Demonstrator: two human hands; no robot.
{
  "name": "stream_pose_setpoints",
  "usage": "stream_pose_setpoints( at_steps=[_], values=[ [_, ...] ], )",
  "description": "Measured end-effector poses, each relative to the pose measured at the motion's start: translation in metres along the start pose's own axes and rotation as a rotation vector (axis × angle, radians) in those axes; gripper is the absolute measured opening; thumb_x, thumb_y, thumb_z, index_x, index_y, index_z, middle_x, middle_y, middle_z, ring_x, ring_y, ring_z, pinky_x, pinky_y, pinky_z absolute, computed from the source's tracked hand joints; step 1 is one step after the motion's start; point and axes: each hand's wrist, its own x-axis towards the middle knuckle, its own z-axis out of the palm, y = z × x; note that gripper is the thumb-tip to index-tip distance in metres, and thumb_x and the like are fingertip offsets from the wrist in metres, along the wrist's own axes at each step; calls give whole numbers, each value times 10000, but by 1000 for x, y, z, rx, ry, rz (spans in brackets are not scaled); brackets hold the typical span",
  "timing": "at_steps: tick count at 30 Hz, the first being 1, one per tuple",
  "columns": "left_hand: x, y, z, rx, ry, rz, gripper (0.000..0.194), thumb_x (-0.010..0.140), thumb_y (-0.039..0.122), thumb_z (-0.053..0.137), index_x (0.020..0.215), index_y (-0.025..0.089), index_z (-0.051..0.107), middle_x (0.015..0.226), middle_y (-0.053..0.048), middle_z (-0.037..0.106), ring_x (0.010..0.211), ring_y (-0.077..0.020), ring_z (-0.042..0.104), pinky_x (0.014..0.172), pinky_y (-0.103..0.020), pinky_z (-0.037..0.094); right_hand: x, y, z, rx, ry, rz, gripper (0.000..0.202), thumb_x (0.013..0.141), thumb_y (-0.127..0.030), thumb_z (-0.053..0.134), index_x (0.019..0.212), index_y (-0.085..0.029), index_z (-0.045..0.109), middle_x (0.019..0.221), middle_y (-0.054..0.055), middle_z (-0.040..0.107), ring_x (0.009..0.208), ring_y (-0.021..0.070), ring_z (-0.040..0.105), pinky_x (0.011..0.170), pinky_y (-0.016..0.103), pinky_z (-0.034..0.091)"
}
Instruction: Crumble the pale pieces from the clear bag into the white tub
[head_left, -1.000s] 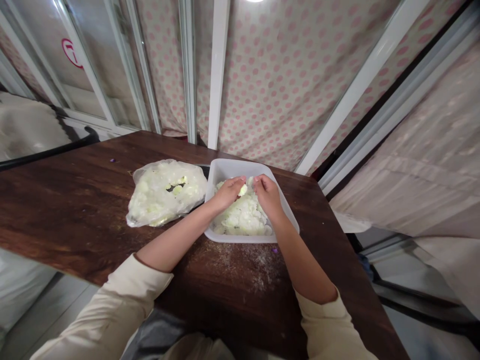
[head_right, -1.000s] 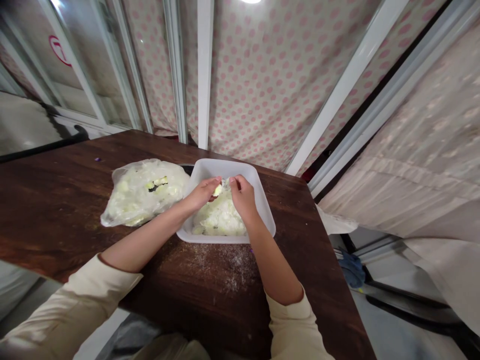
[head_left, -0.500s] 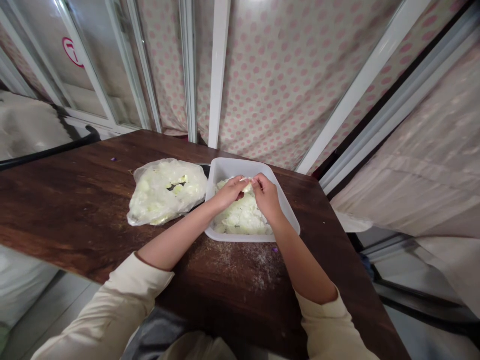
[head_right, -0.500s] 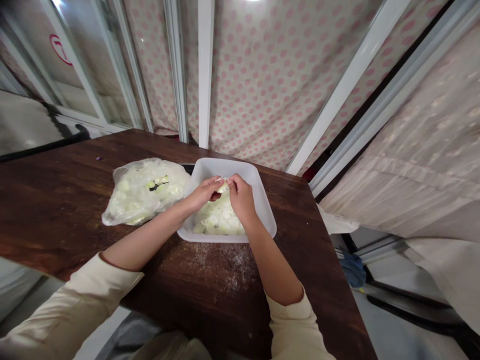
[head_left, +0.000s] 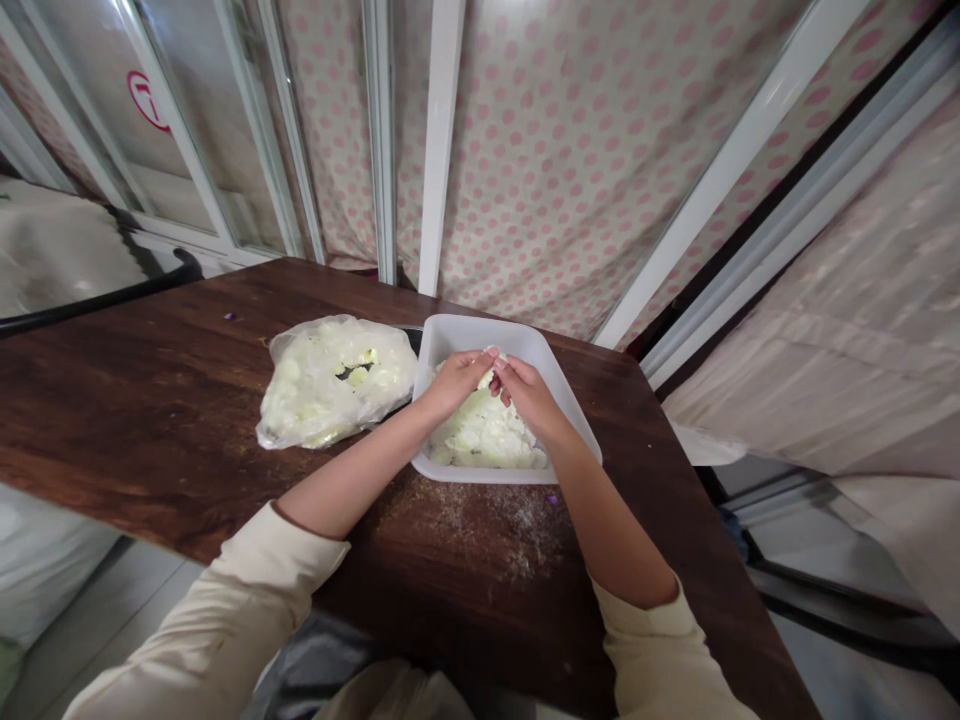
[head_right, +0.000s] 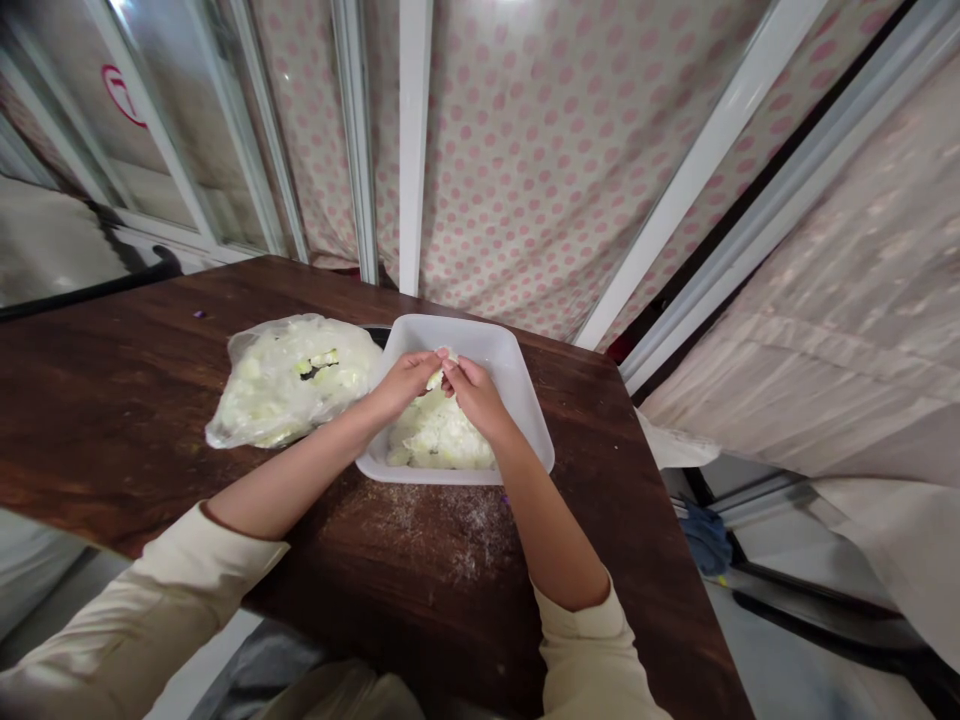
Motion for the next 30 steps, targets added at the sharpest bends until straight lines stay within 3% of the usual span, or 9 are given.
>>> stream_pose_setpoints(
  at_steps=[2,6,7,11,15,20,23,30],
  values=[
    [1,-2,1,-21,23,-40,461,818,551,396,593,158,480,520,24,424,484,-72,340,474,-221,255,1,1,-1,19,53,-23,322,811,-501,458,691,-203,452,605,-20,465,538,105,427,514,246,335],
    [2,-3,2,-44,108,-84,400,798,517,451,601,171,413,508,57,323,471,-62,309,491,-208,298,1,2,-6,-204,298,-36,341,812,-476,465,611,-205,417,548,-31,415,536,111,400,531,255,319],
    [2,-3,1,-35,98,-74,386,801,500,456,606,169,424,516,55,343,480,-61,319,504,-207,310,0,2,-6,-230,278,-25,355,821,-492,444,614,-204,429,544,-28,423,535,113,403,532,257,317],
    [1,-4,-1,-3,16,-17,398,821,478,429,597,154,492,528,24,466,512,-74,381,514,-210,311,-4,-5,2,-104,-25,11,392,843,-543,388,673,-197,462,560,-25,467,517,105,425,523,248,324],
    [3,-6,-2,-16,27,-38,424,817,507,412,591,155,478,532,11,485,526,-81,398,511,-213,307,-3,-5,6,-58,-42,-82,318,825,-478,476,669,-203,436,541,-46,437,507,96,401,526,239,316],
    [2,0,3,-100,-8,-140,289,784,437,474,686,168,437,572,44,399,475,-54,311,460,-198,239,-1,-1,1,-136,126,-105,266,853,-386,426,658,-206,435,546,-37,439,527,111,417,548,249,321],
    [0,4,4,-80,2,-126,225,759,376,513,702,166,458,621,35,403,538,-62,355,492,-190,276,-5,-5,1,-298,200,-153,254,868,-349,395,657,-210,417,554,-35,406,542,120,398,553,255,293],
    [0,4,3,-116,99,-165,366,772,494,489,625,178,376,562,61,255,490,-57,265,494,-207,275,-9,-9,-2,-503,417,-113,252,869,-329,394,645,-216,382,547,-26,383,527,130,356,546,273,227]
  ],
)
